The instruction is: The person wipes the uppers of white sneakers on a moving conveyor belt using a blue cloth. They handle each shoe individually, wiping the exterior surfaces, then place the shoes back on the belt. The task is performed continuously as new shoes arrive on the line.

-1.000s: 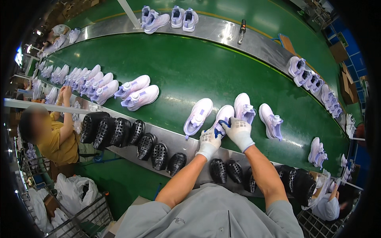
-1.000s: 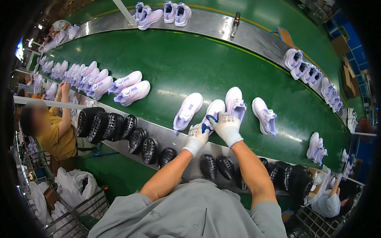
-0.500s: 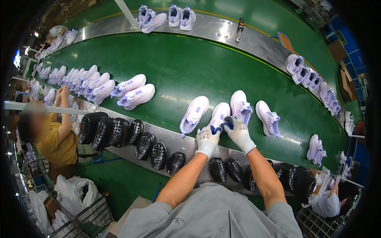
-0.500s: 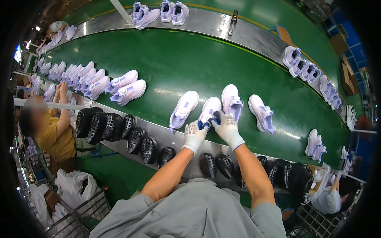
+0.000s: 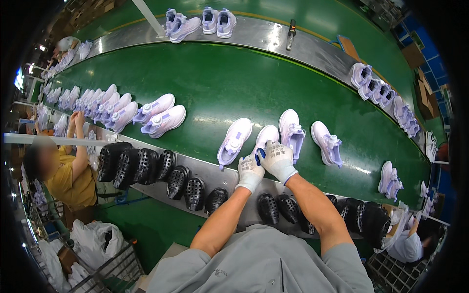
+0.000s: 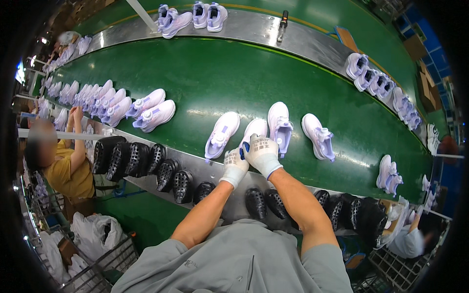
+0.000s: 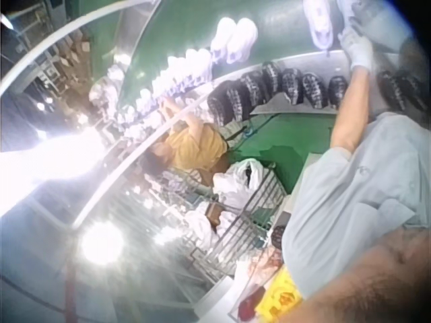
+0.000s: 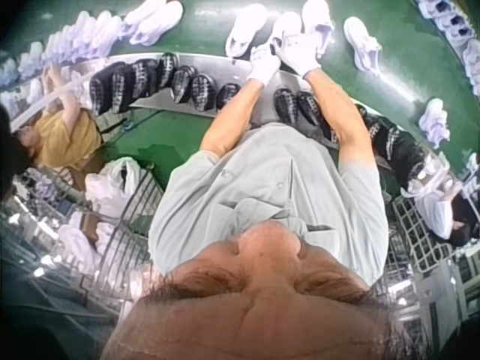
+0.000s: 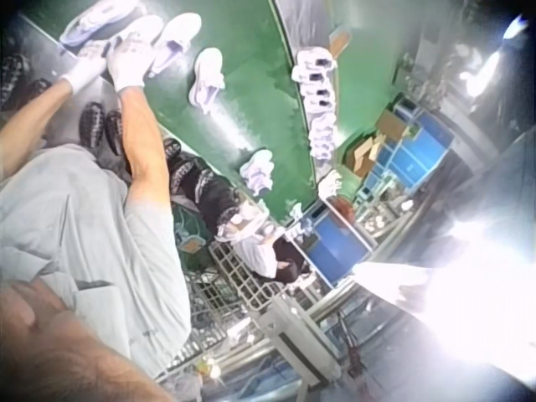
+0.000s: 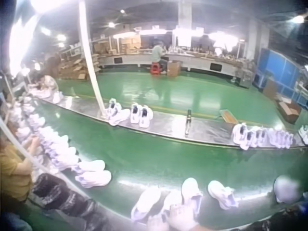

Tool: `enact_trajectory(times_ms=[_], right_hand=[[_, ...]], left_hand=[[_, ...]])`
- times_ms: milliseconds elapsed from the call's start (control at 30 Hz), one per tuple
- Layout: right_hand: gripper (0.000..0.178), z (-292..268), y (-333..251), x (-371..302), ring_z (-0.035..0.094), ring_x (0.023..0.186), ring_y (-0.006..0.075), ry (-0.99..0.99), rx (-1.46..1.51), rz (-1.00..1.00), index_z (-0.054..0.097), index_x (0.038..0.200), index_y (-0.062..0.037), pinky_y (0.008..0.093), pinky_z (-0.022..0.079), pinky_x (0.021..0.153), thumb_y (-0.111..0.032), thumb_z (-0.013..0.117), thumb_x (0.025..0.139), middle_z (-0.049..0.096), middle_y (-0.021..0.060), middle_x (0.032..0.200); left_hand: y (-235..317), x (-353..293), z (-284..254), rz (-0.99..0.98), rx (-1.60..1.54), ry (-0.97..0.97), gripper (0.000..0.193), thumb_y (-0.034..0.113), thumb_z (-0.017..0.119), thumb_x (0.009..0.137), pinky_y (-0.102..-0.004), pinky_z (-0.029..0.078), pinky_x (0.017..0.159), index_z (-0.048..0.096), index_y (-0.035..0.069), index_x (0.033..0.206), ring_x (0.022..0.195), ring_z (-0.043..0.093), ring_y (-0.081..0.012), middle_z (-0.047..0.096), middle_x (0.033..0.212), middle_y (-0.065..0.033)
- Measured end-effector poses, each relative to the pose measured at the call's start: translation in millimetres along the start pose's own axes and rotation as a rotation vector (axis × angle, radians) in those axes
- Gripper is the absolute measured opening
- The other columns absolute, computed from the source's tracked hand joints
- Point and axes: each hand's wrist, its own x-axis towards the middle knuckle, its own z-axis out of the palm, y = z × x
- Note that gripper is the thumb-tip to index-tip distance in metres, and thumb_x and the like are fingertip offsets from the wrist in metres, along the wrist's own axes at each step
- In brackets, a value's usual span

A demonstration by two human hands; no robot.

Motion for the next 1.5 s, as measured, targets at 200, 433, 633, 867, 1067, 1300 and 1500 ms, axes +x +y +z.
enact_trajectory(times_ms=[200,433,633,867,1067,1300,1500], right_hand=[[0.049,20,30,-9,0.067,0.111,0.0338,0.155,0.235,-0.08,0.066,0.123,-0.0023,0.045,0.054,0.094,-0.04,0.071,0.092,0.067,0.0186,0.121],[0.046,52,27,5,0.066,0.11,0.0352,0.251,0.266,-0.125,0.066,0.127,-0.0049,0.0452,0.053,0.095,-0.032,0.072,0.091,0.067,0.0181,0.118],[0.038,42,2,4,0.068,0.103,0.0354,0.266,0.218,0.01,0.068,0.112,-0.0026,0.0456,0.056,0.088,-0.034,0.073,0.09,0.067,0.0183,0.111],[0.041,41,9,-6,0.068,0.103,0.0357,0.291,0.357,0.017,0.067,0.115,-0.0033,0.0461,0.055,0.09,-0.036,0.074,0.091,0.068,0.018,0.113],[0.053,41,85,-47,0.064,0.113,0.0403,0.49,0.557,0.255,0.061,0.129,-0.0017,0.0484,0.051,0.099,-0.031,0.077,0.088,0.063,0.0237,0.124],[0.062,46,92,-23,0.064,0.12,0.0379,0.251,0.845,0.308,0.063,0.131,0.0016,0.0467,0.049,0.104,-0.041,0.076,0.088,0.068,0.0246,0.126],[0.058,-9,183,-91,0.053,0.13,0.04,0.349,-0.107,0.515,0.062,0.135,-0.0161,0.0521,0.046,0.108,-0.039,0.077,0.084,0.053,0.0197,0.144]], left_hand=[[1,-4,-8,0.03,-0.014,0.02,0.029,0.029,0.059,0.095,-0.0513,0.045,0.1,0.073,0.005,0.102,0.105,0.067,-0.0391,0.073,0.105,-0.0194],[-3,-1,-10,0.029,-0.03,0.015,0.03,0.03,0.057,0.096,-0.0535,0.044,0.102,0.073,0.005,0.103,0.105,0.067,-0.0405,0.073,0.105,-0.0205],[-8,5,-8,0.026,0.056,-0.007,0.03,0.024,0.052,0.098,-0.0507,0.045,0.101,0.072,0.005,0.112,0.105,0.067,-0.0387,0.074,0.11,-0.0193],[-7,0,-28,0.035,0.0,0.007,0.036,0.034,0.06,0.096,-0.0497,0.044,0.103,0.072,0.003,0.109,0.107,0.067,-0.038,0.073,0.11,-0.0193],[57,-15,-80,0.047,0.247,0.352,0.051,0.043,0.083,0.081,-0.0496,0.046,0.103,0.065,0.008,0.114,0.117,0.056,-0.0363,0.064,0.118,-0.014],[60,21,-76,0.224,0.485,0.166,0.047,0.025,0.08,0.081,-0.0476,0.046,0.098,0.065,0.011,0.123,0.113,0.057,-0.0355,0.061,0.122,-0.0157],[86,16,-24,0.551,0.559,-0.087,0.035,0.023,0.074,0.083,-0.0458,0.052,0.085,0.064,0.009,0.114,0.101,0.063,-0.034,0.064,0.111,-0.0139]])
